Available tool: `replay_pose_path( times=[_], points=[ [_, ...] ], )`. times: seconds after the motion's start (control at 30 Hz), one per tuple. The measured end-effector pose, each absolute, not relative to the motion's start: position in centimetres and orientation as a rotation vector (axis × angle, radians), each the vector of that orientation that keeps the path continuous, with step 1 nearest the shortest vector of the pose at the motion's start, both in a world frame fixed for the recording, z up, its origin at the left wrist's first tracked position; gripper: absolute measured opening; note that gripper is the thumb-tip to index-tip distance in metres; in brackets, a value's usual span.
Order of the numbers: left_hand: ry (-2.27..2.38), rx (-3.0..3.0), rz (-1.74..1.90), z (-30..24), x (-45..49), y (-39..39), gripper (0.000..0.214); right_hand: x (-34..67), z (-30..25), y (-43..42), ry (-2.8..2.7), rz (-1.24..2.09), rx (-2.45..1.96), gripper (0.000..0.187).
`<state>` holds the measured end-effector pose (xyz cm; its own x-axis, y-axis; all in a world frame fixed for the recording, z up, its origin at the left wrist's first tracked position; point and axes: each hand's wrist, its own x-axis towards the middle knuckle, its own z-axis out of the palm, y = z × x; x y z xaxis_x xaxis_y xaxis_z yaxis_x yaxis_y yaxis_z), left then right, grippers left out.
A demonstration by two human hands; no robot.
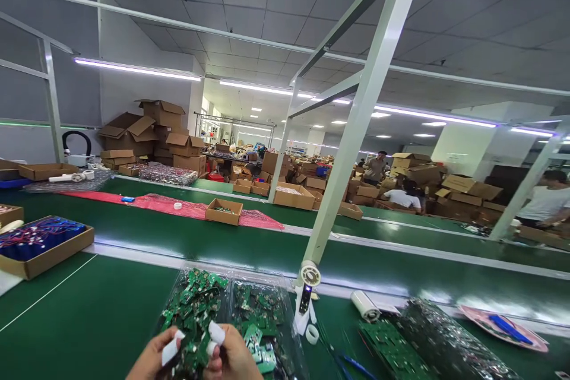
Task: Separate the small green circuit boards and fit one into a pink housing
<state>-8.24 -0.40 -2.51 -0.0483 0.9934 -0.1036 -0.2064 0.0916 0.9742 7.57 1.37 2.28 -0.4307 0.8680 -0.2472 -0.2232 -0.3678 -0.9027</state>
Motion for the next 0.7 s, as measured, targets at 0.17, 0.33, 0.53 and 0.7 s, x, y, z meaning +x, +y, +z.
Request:
replay_pose_path(
  times=[0.17,0.33,0.53,0.7],
  points=[
    [1.574,1.526,1.115,0.7,-12.6,1.3,0.022,11.6,2.5,4.5,-1.533,1.507,-1.425,0.033],
    [1.742,1.773,1.109,1.1,-10.6,1.3,0.044,19.5,3.6,6.2,-2.009,0.797,-1.597,0.026],
    [1.506,2.030,1.033,-0.3,-3.8,0.8,0.038,23.3,2.7,5.5,-2.464,0.388,-1.733,0.055],
    [1.381,2.027,1.057,-0.4,-1.7,0.8,0.038,22.6,3.3,5.5,-2.509,0.119,-1.777,0.042]
  ],
)
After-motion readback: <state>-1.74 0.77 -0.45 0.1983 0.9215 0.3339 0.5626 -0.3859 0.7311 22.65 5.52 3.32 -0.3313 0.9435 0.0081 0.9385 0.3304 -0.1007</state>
